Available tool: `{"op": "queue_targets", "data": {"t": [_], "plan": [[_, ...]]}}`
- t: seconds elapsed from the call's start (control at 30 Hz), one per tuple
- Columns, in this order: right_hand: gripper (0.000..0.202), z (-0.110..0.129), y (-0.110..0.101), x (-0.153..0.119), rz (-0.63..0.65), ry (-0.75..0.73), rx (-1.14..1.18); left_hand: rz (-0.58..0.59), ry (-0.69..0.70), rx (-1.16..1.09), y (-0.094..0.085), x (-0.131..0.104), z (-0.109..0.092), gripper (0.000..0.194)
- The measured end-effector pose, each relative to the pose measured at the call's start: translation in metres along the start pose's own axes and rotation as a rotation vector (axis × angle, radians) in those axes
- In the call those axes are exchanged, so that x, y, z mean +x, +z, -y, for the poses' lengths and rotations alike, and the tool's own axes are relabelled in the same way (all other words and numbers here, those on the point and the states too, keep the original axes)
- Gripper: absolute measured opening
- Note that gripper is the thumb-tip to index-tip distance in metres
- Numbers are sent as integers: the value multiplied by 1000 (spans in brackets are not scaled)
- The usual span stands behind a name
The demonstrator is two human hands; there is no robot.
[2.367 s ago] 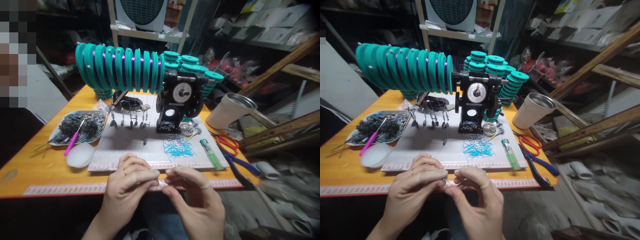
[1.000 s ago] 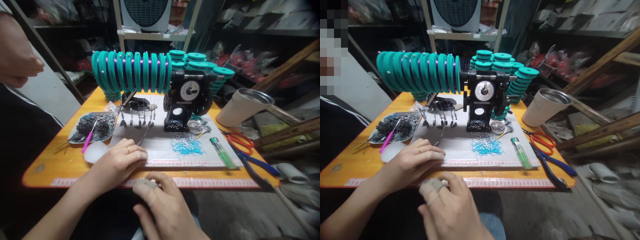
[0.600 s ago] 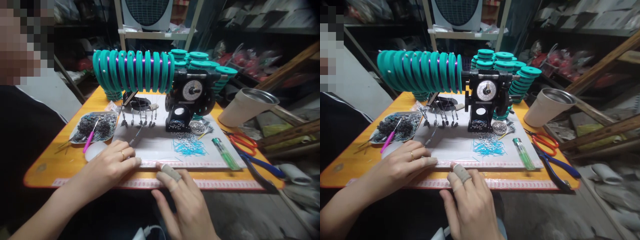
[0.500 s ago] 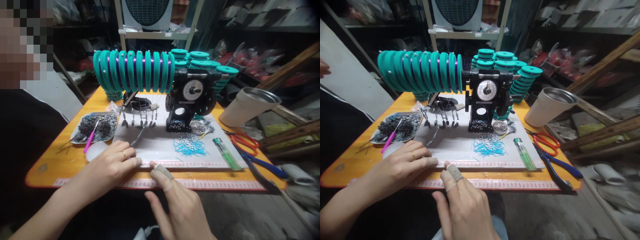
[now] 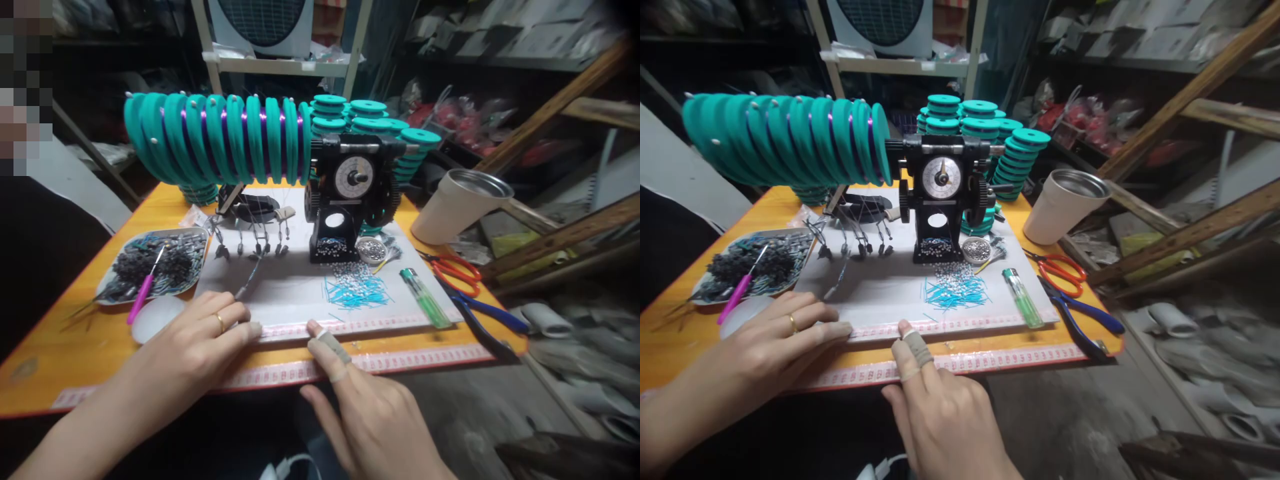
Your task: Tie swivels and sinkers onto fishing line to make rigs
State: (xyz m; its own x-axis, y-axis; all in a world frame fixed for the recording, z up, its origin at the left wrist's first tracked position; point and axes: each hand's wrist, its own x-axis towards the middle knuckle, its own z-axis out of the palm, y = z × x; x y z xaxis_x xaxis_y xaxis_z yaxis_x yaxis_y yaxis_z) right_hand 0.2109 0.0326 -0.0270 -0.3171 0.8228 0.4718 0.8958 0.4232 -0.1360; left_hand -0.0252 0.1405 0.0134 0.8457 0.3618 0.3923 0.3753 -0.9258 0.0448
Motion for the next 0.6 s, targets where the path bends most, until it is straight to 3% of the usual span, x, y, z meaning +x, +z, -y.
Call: {"op": "queue_targets", "data": {"t": [0.23, 0.37, 0.6], "plan": [[38, -15, -5, -10, 87, -83, -176, 44, -13, -13, 6, 3, 2, 15], [69, -17, -7, -11, 163, -150, -284, 19, -8, -17, 10, 5, 2, 11], [73, -21, -9, -12, 241, -189, -309, 35, -41, -64, 11, 1, 6, 18]]}}
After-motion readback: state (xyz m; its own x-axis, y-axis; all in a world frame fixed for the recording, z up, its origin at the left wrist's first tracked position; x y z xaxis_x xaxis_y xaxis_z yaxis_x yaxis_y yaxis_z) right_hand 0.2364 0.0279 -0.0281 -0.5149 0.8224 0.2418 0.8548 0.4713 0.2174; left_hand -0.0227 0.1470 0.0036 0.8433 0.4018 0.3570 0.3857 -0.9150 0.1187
